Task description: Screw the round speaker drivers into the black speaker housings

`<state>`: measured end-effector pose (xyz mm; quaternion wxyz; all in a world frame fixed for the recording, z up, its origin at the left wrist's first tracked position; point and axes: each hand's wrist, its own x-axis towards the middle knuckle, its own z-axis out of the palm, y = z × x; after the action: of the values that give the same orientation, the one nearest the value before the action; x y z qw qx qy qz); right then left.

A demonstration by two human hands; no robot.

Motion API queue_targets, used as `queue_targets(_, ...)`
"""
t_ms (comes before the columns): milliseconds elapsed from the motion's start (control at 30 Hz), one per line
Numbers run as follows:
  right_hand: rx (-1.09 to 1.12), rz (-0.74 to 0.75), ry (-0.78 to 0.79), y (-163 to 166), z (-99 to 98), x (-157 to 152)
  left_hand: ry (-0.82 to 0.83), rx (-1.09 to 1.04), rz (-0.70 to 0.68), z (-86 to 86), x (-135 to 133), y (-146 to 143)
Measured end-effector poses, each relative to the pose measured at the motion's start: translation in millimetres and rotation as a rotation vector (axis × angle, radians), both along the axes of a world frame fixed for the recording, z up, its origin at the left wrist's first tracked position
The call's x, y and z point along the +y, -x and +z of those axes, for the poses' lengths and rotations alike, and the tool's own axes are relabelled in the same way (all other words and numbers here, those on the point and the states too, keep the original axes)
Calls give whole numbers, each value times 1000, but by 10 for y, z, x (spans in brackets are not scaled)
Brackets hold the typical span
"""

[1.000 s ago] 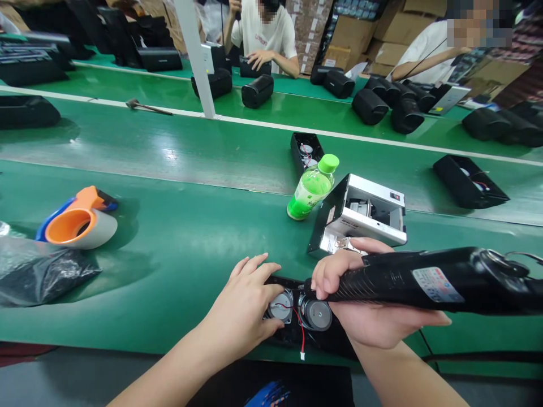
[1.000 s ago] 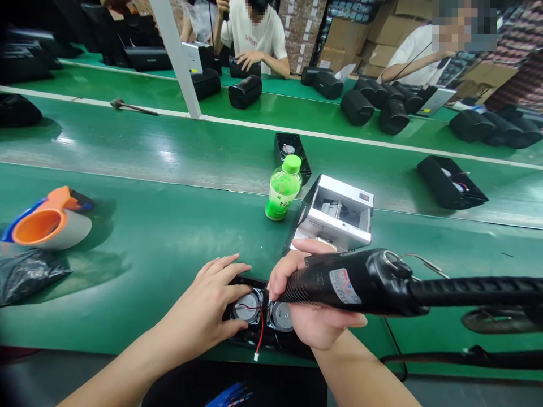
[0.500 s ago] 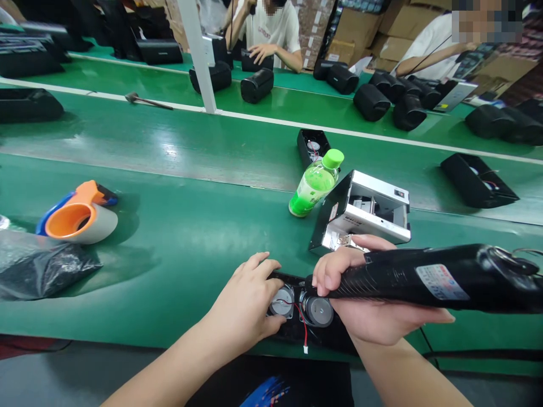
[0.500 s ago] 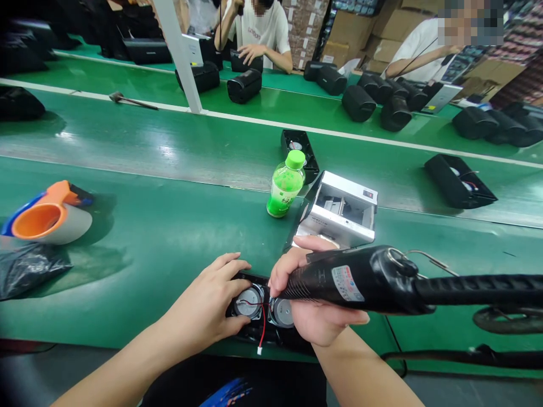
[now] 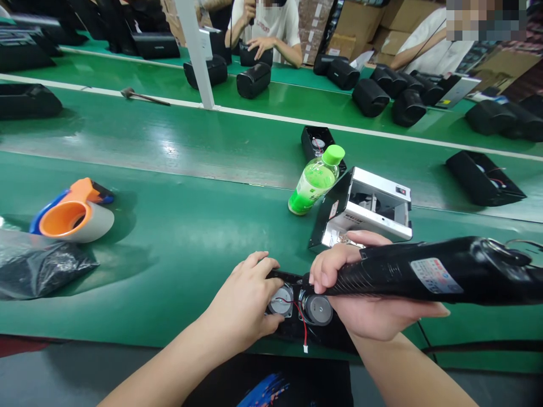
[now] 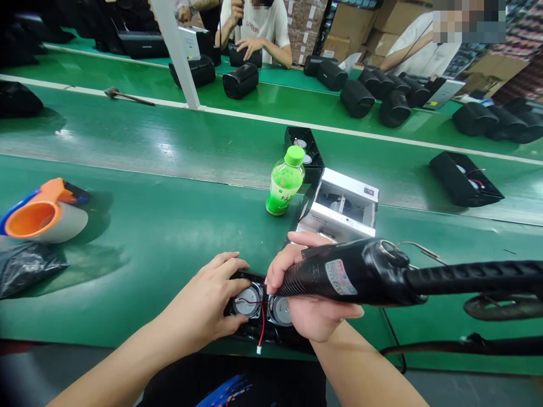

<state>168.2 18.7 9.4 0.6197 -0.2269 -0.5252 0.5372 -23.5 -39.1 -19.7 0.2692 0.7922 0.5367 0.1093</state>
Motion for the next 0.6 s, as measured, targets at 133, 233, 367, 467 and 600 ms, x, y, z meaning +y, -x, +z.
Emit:
queue_targets(133, 3, -2, -3, 10, -10, -1, -1, -2, -4, -2, -5, 0)
queue_targets(233, -17, -4, 8, 19, -11, 2, 5, 0, -9, 8, -4, -4)
queue_targets(367, -14, 4, 23, 36, -9, 14, 9, -7, -7, 25, 8, -2)
queue_targets(467, -4, 7, 21, 49, -6, 20, 16, -10, -7, 31, 18, 0)
queue_targets(600, -38, 70, -38, 40, -18, 24, 16, -24, -9, 42, 24, 0)
